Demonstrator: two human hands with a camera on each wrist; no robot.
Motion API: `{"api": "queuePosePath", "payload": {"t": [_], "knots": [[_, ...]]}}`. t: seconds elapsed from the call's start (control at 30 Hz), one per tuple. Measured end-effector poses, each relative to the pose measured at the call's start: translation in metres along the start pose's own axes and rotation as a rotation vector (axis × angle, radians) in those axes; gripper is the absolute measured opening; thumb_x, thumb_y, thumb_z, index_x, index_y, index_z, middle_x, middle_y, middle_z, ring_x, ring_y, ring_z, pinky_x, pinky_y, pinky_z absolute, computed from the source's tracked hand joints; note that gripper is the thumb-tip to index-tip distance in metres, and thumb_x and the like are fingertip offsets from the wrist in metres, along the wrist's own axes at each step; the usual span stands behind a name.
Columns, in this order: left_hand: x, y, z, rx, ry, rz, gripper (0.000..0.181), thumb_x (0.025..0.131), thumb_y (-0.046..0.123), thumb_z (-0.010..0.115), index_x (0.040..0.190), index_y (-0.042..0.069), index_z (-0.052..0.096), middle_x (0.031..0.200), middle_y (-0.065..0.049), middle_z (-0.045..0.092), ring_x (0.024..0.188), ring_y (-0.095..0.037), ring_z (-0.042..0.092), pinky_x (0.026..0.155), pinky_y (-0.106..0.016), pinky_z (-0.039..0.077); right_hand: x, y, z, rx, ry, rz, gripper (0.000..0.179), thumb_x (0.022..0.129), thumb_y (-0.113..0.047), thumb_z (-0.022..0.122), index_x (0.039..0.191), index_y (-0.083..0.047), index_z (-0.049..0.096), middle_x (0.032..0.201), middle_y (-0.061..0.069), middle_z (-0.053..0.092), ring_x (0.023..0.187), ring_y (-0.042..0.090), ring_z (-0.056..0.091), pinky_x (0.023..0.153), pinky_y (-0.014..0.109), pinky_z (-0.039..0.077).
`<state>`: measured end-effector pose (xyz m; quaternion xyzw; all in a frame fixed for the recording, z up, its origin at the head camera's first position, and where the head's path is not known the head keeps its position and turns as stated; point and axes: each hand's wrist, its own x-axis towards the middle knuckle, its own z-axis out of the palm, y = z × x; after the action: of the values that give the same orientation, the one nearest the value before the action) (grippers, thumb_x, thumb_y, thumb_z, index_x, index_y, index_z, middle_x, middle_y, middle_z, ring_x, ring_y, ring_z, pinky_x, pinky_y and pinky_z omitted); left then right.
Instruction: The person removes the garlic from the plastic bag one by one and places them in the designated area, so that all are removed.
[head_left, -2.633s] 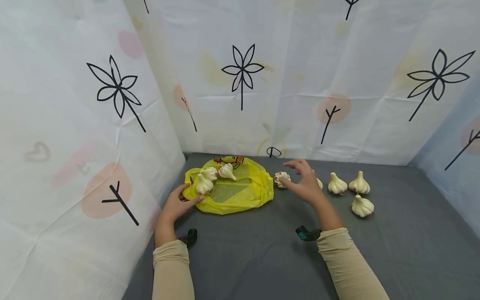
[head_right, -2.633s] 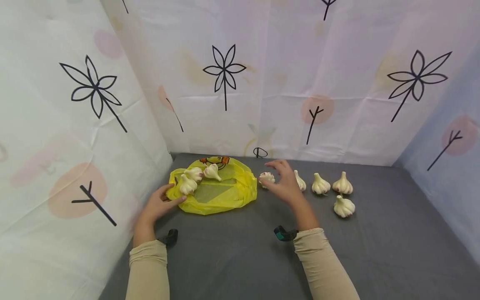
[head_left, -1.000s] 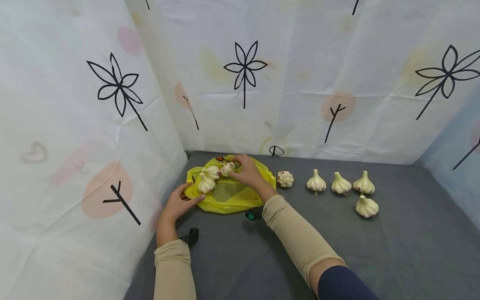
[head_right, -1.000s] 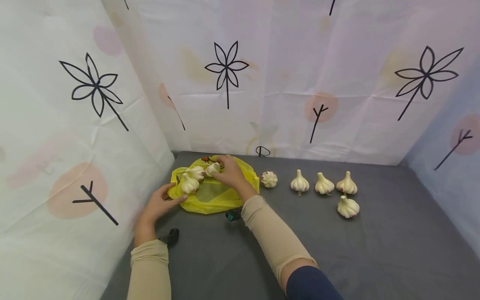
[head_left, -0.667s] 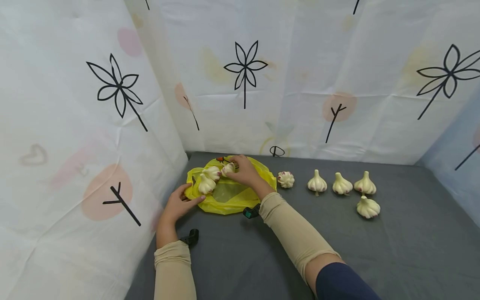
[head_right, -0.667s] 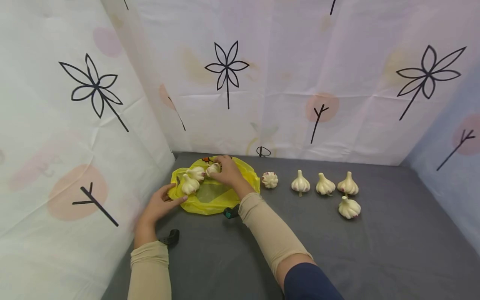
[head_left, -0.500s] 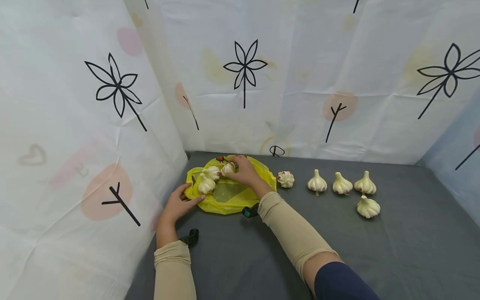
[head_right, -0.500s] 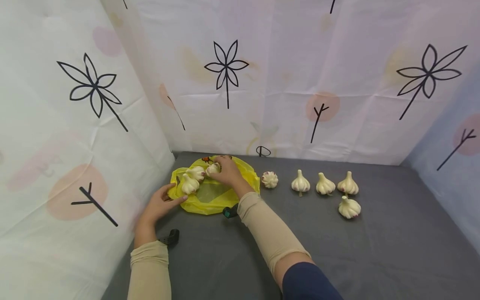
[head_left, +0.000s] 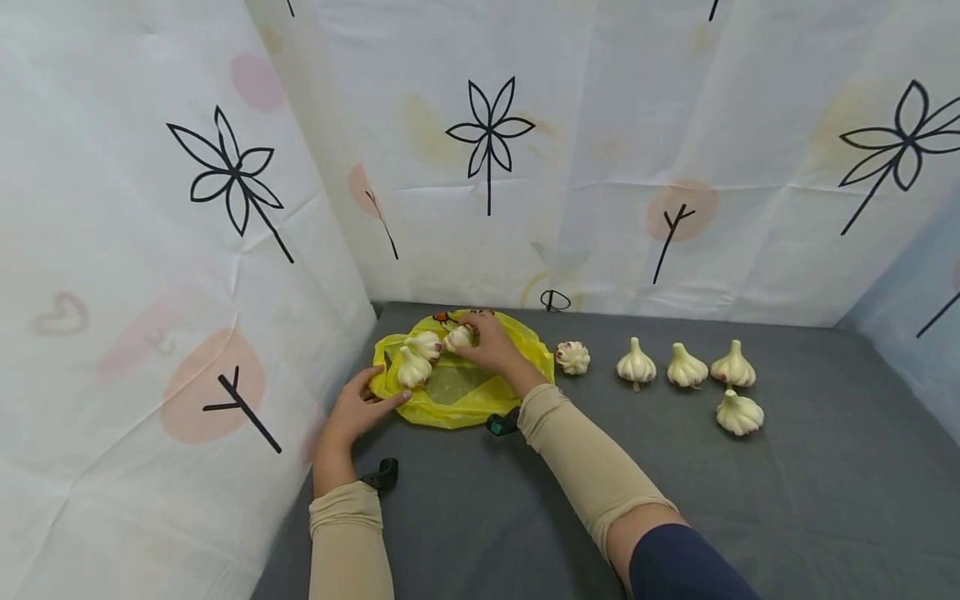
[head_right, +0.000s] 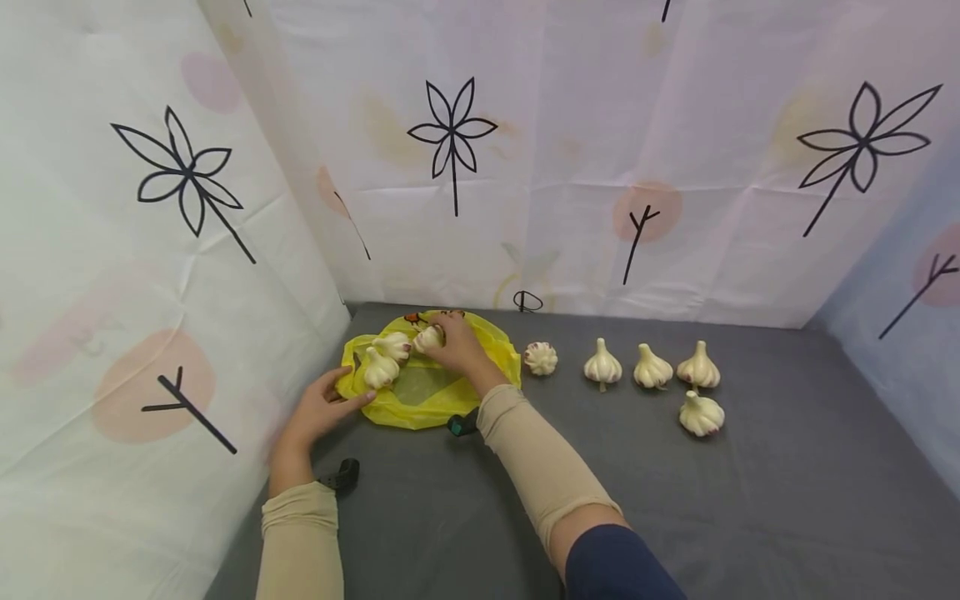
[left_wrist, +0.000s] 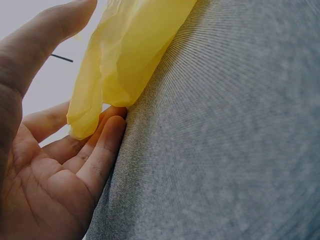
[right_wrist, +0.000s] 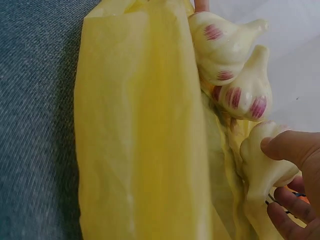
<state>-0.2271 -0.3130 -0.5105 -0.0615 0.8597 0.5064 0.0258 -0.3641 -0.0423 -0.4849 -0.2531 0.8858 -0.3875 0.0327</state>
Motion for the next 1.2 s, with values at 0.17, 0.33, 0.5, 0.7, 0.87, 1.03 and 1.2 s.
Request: {"api": "queuePosePath", "payload": {"t": [0.17,0.33,0.5,0.7,0.87,1.03,1.2], "knots": [[0.0,0.0,0.0,-0.004,0.001,-0.003,0.098,0.091,0.047,0.084,0.166,0.011,0.034,0.168,-0.02,0.038,0.148,-0.04,0.049,0.117,-0.055,0.047,-0.008,0.0,-0.01,0.051,0.019,-0.007,0.056,0.099,-0.025,0.078,0.149,-0.007,0.058,0.145,0.015,0.053,0.127,0.031,0.059,0.106,0.047,0.054],[-0.001,0.0,-0.002,-0.009,0.004,0.005,0.098,0.091,0.045,0.084,0.167,0.009,0.033,0.169,-0.02,0.036,0.149,-0.04,0.048,0.118,-0.055,0.046,-0.021,-0.007,-0.032,0.034,0.047,-0.054,0.054,0.1,-0.025,0.077,0.148,-0.008,0.06,0.143,0.015,0.055,0.128,0.034,0.06,0.106,0.049,0.054],[-0.002,0.002,-0.003,-0.012,0.004,0.016,0.097,0.092,0.043,0.085,0.166,0.008,0.033,0.169,-0.02,0.037,0.149,-0.04,0.048,0.118,-0.054,0.046,-0.04,-0.009,-0.056,0.018,0.067,-0.085,0.054,0.099,-0.028,0.078,0.147,-0.01,0.06,0.141,0.012,0.057,0.128,0.036,0.062,0.106,0.051,0.055],[-0.003,0.004,-0.002,0.004,-0.003,0.024,0.097,0.092,0.044,0.084,0.166,0.007,0.034,0.168,-0.022,0.038,0.148,-0.041,0.049,0.117,-0.054,0.047,-0.071,0.001,-0.08,0.021,0.116,-0.116,0.05,0.098,-0.026,0.08,0.143,-0.01,0.064,0.137,0.011,0.059,0.124,0.039,0.063,0.1,0.055,0.057],[-0.002,0.003,-0.001,0.013,0.006,0.023,0.096,0.092,0.045,0.084,0.166,0.008,0.035,0.168,-0.021,0.038,0.148,-0.041,0.049,0.117,-0.055,0.047,-0.097,0.006,-0.096,0.01,0.13,-0.14,0.049,0.096,-0.022,0.082,0.14,-0.008,0.065,0.135,0.012,0.06,0.12,0.035,0.063,0.095,0.054,0.059],[-0.001,0.002,-0.002,0.019,0.004,0.007,0.098,0.091,0.048,0.084,0.166,0.009,0.034,0.168,-0.02,0.038,0.148,-0.041,0.049,0.117,-0.055,0.046,-0.123,0.012,-0.11,-0.014,0.15,-0.149,0.05,0.094,-0.017,0.083,0.14,-0.004,0.066,0.132,0.015,0.06,0.117,0.035,0.064,0.094,0.057,0.06],[-0.002,0.003,-0.001,0.024,-0.001,0.007,0.099,0.091,0.048,0.083,0.167,0.009,0.033,0.168,-0.021,0.038,0.147,-0.04,0.05,0.117,-0.054,0.047,-0.152,0.022,-0.122,-0.094,0.173,-0.161,0.049,0.093,-0.014,0.084,0.138,-0.004,0.066,0.131,0.017,0.061,0.114,0.036,0.064,0.093,0.056,0.059]]}}
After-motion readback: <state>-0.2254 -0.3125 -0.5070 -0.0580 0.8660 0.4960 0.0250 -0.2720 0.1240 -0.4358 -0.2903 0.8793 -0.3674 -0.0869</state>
